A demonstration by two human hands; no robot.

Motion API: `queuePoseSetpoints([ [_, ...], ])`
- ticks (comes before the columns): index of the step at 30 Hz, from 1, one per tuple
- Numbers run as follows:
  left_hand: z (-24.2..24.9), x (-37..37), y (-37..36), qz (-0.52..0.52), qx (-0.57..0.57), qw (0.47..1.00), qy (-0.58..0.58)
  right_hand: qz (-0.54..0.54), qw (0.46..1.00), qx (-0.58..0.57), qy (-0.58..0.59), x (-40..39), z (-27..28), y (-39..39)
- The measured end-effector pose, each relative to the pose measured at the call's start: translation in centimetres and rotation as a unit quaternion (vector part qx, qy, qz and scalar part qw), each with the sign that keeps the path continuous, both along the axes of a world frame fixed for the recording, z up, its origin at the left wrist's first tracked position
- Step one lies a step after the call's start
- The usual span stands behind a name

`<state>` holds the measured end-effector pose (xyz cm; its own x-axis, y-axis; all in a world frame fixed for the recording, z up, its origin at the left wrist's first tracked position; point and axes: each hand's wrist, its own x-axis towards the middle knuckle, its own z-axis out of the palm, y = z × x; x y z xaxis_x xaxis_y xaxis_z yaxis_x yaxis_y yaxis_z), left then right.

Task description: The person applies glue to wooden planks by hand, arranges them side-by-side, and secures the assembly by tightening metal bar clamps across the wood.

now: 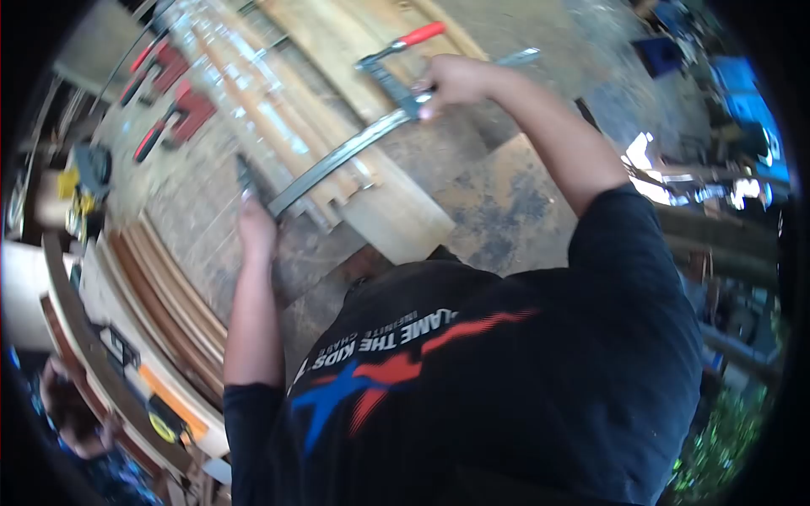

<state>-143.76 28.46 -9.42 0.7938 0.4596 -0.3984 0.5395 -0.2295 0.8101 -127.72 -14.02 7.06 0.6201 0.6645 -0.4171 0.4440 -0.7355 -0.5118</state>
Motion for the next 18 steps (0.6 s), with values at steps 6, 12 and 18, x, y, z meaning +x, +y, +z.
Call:
queuePoseSetpoints([
  [6,4.4,-0.3,-3.2,0.056,-0.117,0.991,-0.039,-0.047,0.999,-0.016,-0.005,-0.3,-0.2,1.7],
  [12,1.9,-0.9,-1.5,-0.012,0.002,0.998,-0.061,-0.049,0.997,-0.049,0.034,-0.2,-0.6,2.5],
  [18,6.3,0.2,-1.1,0.051,-0.297,0.95,0.079,-0.011,0.998,-0.021,0.05,-1.0,-0.5,1.2],
])
